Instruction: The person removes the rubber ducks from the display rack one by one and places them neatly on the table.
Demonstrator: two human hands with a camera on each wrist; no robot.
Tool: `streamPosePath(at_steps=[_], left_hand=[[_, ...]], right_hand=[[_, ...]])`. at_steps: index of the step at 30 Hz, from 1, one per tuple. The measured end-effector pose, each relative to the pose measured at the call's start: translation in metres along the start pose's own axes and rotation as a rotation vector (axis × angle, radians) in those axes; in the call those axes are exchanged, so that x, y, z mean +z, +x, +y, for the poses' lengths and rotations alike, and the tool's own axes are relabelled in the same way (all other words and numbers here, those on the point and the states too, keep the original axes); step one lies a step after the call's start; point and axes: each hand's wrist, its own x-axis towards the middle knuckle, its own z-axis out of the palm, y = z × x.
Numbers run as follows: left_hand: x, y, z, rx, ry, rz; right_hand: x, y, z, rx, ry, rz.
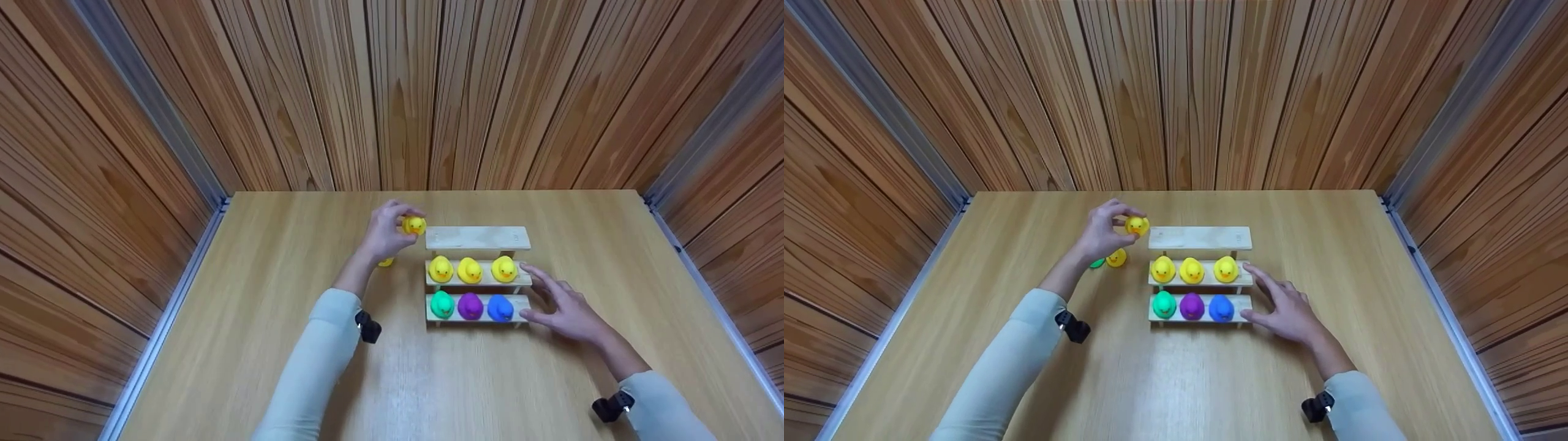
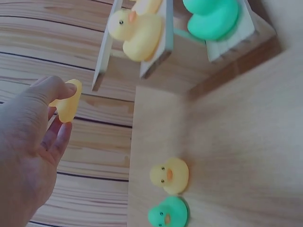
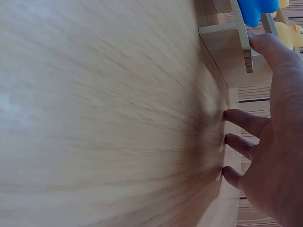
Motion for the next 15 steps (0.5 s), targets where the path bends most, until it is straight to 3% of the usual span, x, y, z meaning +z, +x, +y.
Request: streamPosePath(at_steps=[15], left_hand=[[-0.025,-0.013,-0.026,-0.054,-0.010,0.022]], right_hand=[[-0.001,-0.001,0.000,0.001,0.012,-0.005]])
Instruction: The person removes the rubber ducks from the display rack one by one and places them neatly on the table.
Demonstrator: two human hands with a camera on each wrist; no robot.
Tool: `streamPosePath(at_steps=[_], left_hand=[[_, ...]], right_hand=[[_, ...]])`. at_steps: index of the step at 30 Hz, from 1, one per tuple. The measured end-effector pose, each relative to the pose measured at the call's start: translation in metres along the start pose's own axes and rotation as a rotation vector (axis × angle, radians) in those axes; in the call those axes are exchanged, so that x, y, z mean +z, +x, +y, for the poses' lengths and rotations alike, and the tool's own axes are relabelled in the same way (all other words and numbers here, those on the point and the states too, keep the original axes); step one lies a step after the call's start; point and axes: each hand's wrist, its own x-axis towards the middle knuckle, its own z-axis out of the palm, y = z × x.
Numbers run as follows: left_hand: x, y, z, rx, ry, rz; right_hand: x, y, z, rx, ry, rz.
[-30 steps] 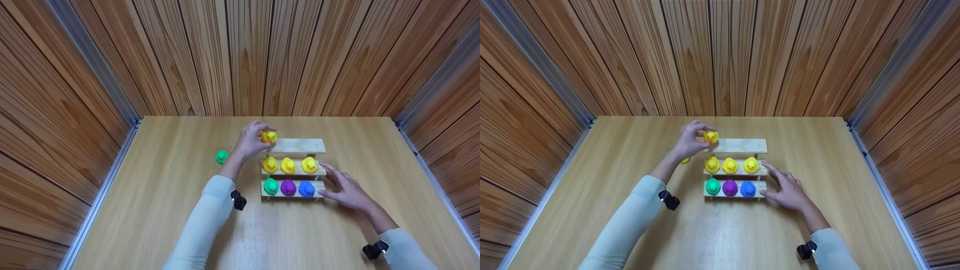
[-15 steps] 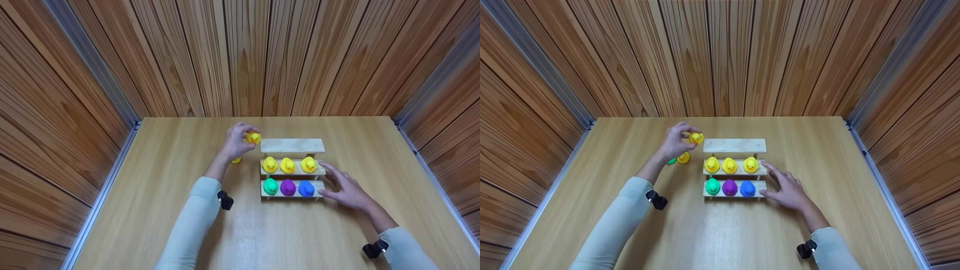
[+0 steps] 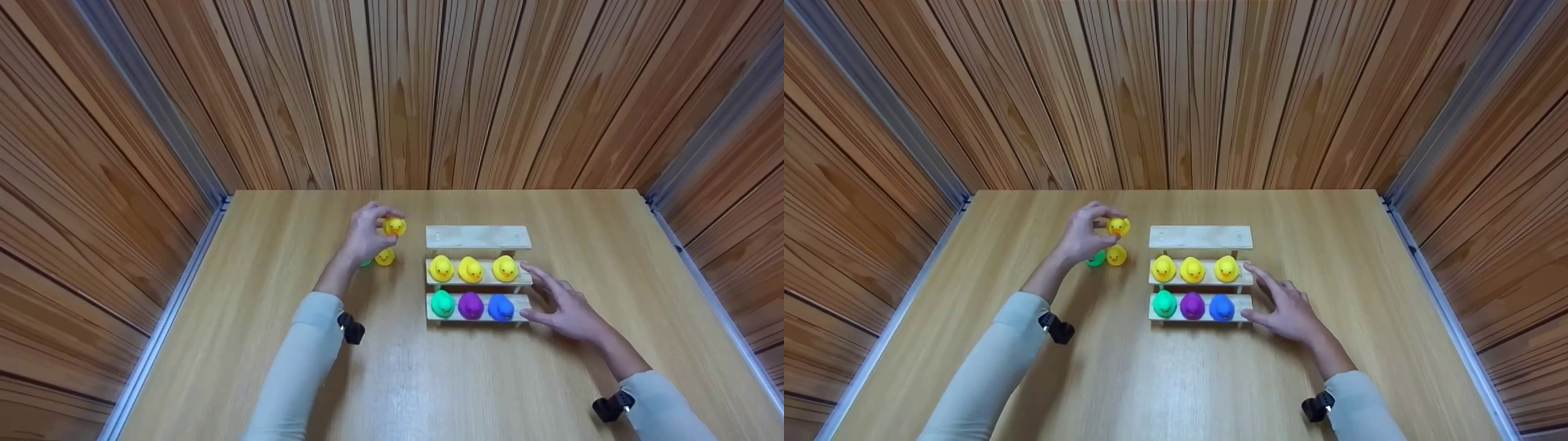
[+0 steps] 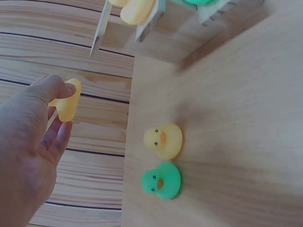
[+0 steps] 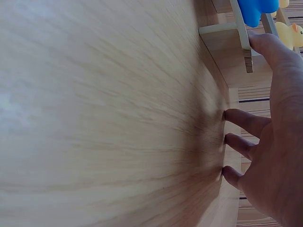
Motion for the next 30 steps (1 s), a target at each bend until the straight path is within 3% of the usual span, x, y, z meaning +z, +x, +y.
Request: streamPosePath(at_steps=[8,30], left_hand=[[-0.012,-0.008,-0.018,-0.032,0.018,0.024],[-0.050,-0.037,-0.070,-0.177,-0.041,0.081]], right_hand=[[-0.001,0.002,-0.001,0.001,-0.008,0.004],[0.001,0.002,0.002,0.002,-0.002,-0.001]])
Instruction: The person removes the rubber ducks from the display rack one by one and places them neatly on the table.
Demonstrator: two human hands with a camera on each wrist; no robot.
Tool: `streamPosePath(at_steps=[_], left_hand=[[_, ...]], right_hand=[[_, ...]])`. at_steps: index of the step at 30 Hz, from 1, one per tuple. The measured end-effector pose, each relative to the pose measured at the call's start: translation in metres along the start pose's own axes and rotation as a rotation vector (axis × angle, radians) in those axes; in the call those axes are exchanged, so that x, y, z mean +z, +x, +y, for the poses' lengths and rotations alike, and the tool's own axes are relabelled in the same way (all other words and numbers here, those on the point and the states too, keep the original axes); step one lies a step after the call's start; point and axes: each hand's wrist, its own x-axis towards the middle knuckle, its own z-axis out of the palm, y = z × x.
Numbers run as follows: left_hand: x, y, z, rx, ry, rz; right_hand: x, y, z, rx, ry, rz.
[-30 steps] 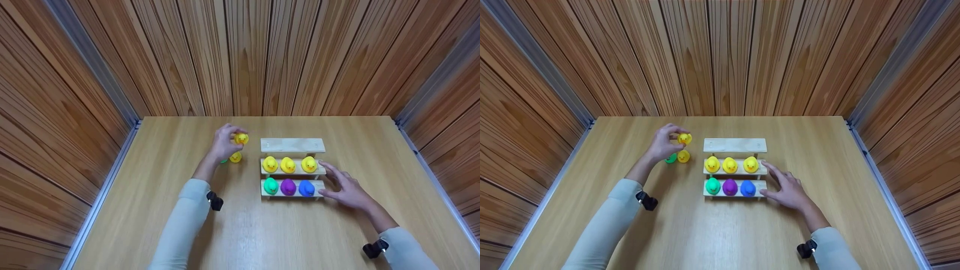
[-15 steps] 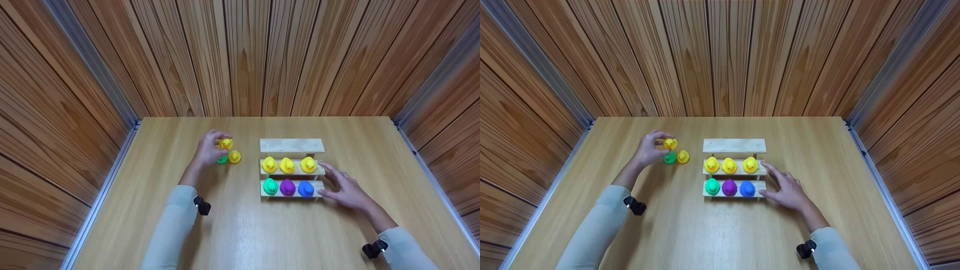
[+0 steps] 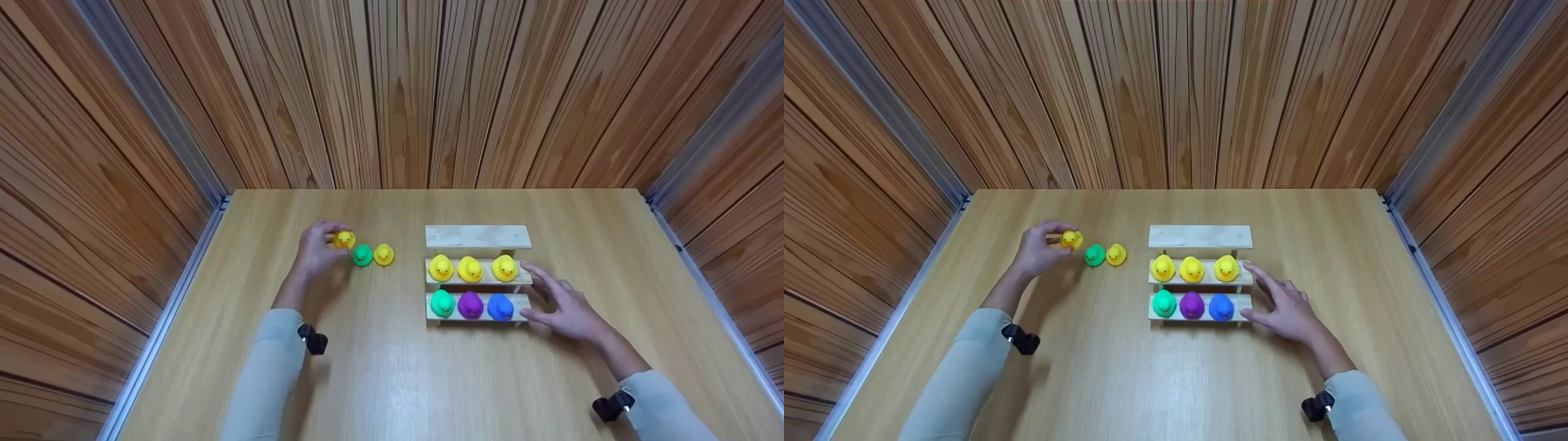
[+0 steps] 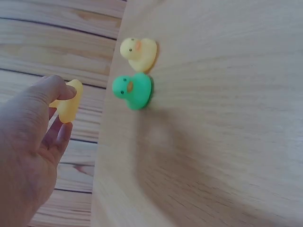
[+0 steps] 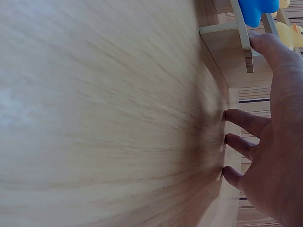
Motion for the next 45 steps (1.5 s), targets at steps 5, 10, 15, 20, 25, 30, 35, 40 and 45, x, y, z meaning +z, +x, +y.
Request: streamPosePath(at_steps=[5,10,15,20,25,30,35,40,45], left_hand=[[-0.003,0.001,-0.009,-0.022,-0.020,0.003],[-0.002,0.002,-0.018,-0.075,-0.038,-0.013],[0.003,0.002,-0.030,-0.081,-0.027,-0.013],[0.009,-0.001,-0.042,-0.089,-0.010,-0.002],[0.014,-0.001,-0.053,-0.120,0.002,0.023],[0.020,-0.002,-0.061,-0.122,0.017,0.038],[0.026,-0.004,-0.066,-0.109,-0.012,0.070],[0.030,-0.004,-0.068,-0.069,-0.026,0.105],[0.031,-0.002,-0.069,-0.076,-0.007,0.108]], right_hand=[[-0.001,-0.001,-0.001,-0.009,0.000,0.011],[-0.001,-0.001,-0.002,-0.018,-0.002,0.018],[-0.001,0.000,-0.003,-0.013,-0.002,0.015],[-0.001,0.001,-0.003,-0.005,-0.003,0.004],[0.000,0.002,-0.003,0.001,-0.001,-0.001],[0.001,0.001,-0.002,0.017,0.001,-0.010],[0.001,0.000,-0.002,0.014,0.009,-0.011],[0.000,-0.002,-0.003,0.007,0.004,-0.005],[-0.001,-0.002,-0.002,0.013,-0.006,-0.003]])
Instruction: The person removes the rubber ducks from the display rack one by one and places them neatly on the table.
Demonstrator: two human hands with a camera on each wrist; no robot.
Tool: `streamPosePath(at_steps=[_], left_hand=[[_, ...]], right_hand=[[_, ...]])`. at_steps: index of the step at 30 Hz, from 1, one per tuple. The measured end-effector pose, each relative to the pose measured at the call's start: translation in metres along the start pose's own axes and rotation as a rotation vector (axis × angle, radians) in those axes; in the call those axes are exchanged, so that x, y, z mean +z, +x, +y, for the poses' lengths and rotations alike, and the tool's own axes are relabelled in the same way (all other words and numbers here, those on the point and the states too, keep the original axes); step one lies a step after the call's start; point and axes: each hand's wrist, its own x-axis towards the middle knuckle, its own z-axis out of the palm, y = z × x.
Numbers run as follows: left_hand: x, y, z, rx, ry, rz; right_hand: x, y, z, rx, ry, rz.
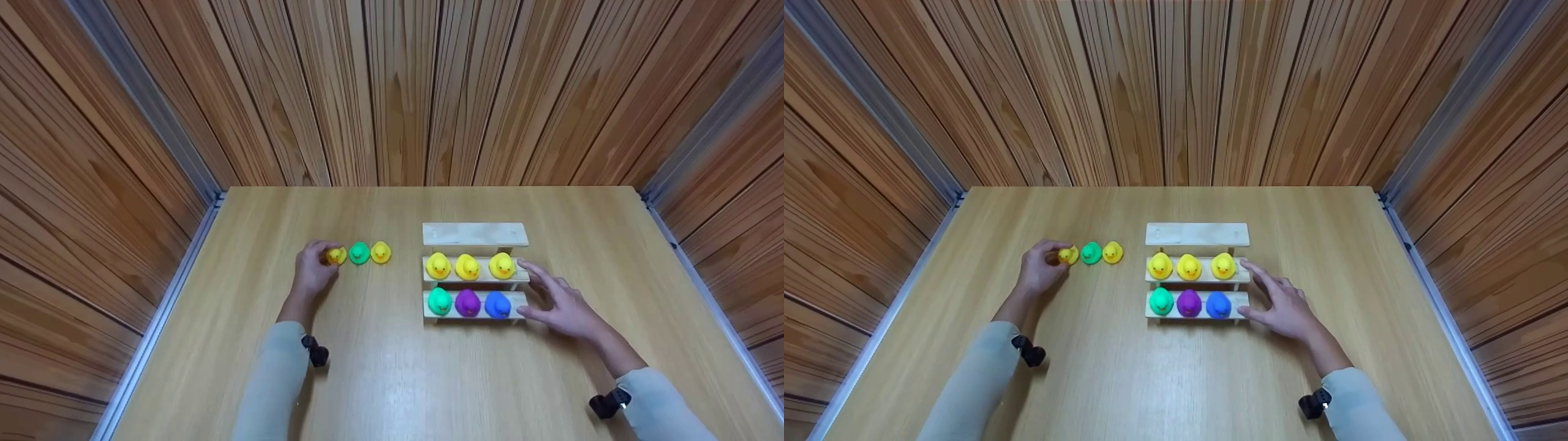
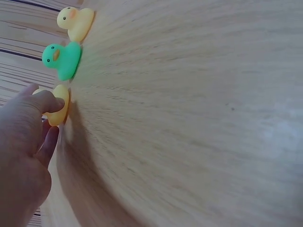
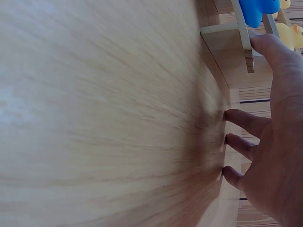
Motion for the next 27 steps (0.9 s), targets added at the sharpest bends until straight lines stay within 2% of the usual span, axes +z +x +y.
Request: streamPosePath(at_steps=[10,18,23,27], left_hand=[[0.0014,0.0036,0.0003,-0.007,-0.013,-0.023],[0.0046,0.0021,-0.0002,-0.001,-0.003,-0.004],[0.0057,0.0001,-0.0004,0.043,-0.015,0.017],[0.0048,-0.0021,0.0001,0.043,-0.008,0.023]], right_hand=[[-0.0001,-0.0010,0.0000,-0.004,0.013,0.001],[-0.0004,-0.0015,0.0007,-0.013,0.005,0.001],[-0.0003,-0.0016,0.0009,-0.014,0.002,0.008],[-0.0005,-0.0015,0.0006,-0.011,-0.001,0.003]])
